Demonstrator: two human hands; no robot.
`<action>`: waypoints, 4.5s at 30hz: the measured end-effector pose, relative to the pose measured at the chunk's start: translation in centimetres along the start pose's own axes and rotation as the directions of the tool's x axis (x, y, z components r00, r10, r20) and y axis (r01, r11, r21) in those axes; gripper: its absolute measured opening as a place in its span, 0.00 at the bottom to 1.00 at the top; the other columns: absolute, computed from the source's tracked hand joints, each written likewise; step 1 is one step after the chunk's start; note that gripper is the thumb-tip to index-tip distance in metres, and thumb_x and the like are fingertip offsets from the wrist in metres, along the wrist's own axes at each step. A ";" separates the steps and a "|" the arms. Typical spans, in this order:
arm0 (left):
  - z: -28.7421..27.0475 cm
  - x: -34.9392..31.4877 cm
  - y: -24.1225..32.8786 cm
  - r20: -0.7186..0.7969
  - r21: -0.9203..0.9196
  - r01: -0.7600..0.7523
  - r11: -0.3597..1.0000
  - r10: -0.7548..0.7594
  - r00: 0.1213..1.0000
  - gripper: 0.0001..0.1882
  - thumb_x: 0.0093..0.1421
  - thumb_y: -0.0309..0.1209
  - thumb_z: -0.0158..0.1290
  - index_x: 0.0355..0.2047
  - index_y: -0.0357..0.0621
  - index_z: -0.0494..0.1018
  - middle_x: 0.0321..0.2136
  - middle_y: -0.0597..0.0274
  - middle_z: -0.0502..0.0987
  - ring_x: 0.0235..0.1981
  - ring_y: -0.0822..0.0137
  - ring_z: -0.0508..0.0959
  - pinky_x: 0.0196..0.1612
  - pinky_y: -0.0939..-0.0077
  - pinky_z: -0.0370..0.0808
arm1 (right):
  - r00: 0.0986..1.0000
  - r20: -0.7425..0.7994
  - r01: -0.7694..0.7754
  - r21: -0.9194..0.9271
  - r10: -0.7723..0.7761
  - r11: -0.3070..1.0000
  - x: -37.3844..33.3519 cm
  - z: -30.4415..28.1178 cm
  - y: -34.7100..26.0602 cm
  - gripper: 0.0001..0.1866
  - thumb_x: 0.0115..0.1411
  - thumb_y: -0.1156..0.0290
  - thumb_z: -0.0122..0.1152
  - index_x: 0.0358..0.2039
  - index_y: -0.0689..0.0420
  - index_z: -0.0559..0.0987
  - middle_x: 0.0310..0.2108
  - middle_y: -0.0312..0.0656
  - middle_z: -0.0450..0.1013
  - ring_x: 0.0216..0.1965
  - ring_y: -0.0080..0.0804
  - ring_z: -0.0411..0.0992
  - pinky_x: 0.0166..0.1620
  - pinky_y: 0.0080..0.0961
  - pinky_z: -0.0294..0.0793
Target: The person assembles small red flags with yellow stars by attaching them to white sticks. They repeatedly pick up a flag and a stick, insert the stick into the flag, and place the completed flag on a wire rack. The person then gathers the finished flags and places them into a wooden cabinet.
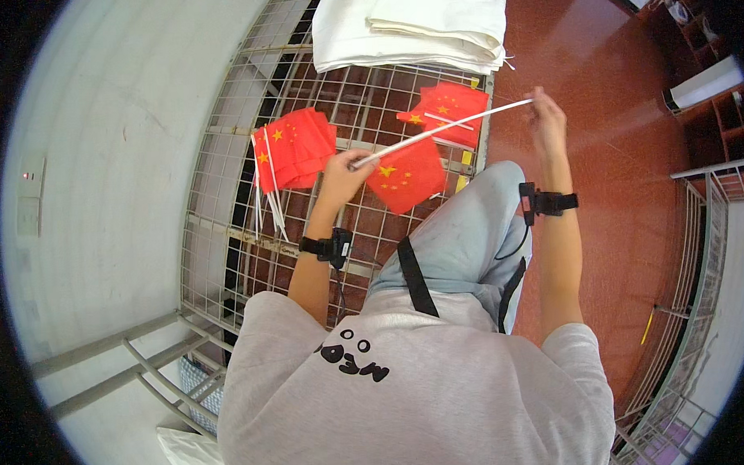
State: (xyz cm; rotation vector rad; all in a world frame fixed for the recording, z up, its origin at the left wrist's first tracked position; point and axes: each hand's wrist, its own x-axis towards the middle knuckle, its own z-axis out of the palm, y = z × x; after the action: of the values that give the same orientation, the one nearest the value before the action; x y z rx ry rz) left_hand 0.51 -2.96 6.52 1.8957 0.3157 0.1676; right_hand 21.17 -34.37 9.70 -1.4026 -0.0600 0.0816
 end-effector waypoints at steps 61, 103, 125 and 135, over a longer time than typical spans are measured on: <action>3.1 1.3 6.9 0.385 0.358 -0.589 0.724 0.460 0.800 0.09 0.55 0.32 0.46 0.24 0.40 0.69 0.23 0.53 0.72 0.28 0.51 0.72 0.32 0.60 0.68 | 0.915 0.082 0.403 -0.104 -0.396 0.909 -5.9 8.2 -7.0 0.11 0.61 0.64 0.49 0.27 0.58 0.70 0.16 0.27 0.60 0.17 0.11 0.56 0.19 0.11 0.53; 5.5 0.3 7.3 0.412 0.096 -0.580 0.809 0.499 0.763 0.09 0.50 0.27 0.55 0.21 0.33 0.71 0.23 0.53 0.74 0.25 0.56 0.74 0.31 0.70 0.71 | 0.933 0.062 0.358 -0.110 -0.353 0.927 -6.6 6.5 -7.5 0.10 0.62 0.65 0.49 0.30 0.57 0.70 0.17 0.28 0.60 0.16 0.12 0.56 0.18 0.11 0.52; 6.9 0.3 7.4 0.447 0.154 -0.615 0.773 0.501 0.741 0.10 0.52 0.31 0.52 0.22 0.34 0.70 0.21 0.50 0.71 0.28 0.51 0.72 0.32 0.64 0.69 | 0.724 0.688 0.527 -0.498 -0.056 0.689 -7.1 9.7 -9.0 0.13 0.56 0.65 0.54 0.29 0.64 0.74 0.17 0.47 0.67 0.19 0.25 0.61 0.26 0.25 0.64; 5.0 0.8 7.3 0.439 0.155 -0.477 0.865 0.373 0.818 0.09 0.55 0.29 0.49 0.24 0.33 0.69 0.21 0.49 0.71 0.24 0.52 0.71 0.29 0.66 0.68 | 0.798 0.524 0.485 -0.263 -0.299 0.834 -6.5 10.4 -7.5 0.28 0.58 0.69 0.51 0.59 0.52 0.56 0.41 0.44 0.71 0.34 0.28 0.69 0.37 0.24 0.68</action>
State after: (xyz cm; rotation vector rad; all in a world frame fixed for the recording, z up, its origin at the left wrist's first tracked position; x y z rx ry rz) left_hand 3.57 -9.56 11.63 2.1847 -0.3971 0.0385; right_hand 13.88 -25.97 18.90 -1.7113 -0.8184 0.0502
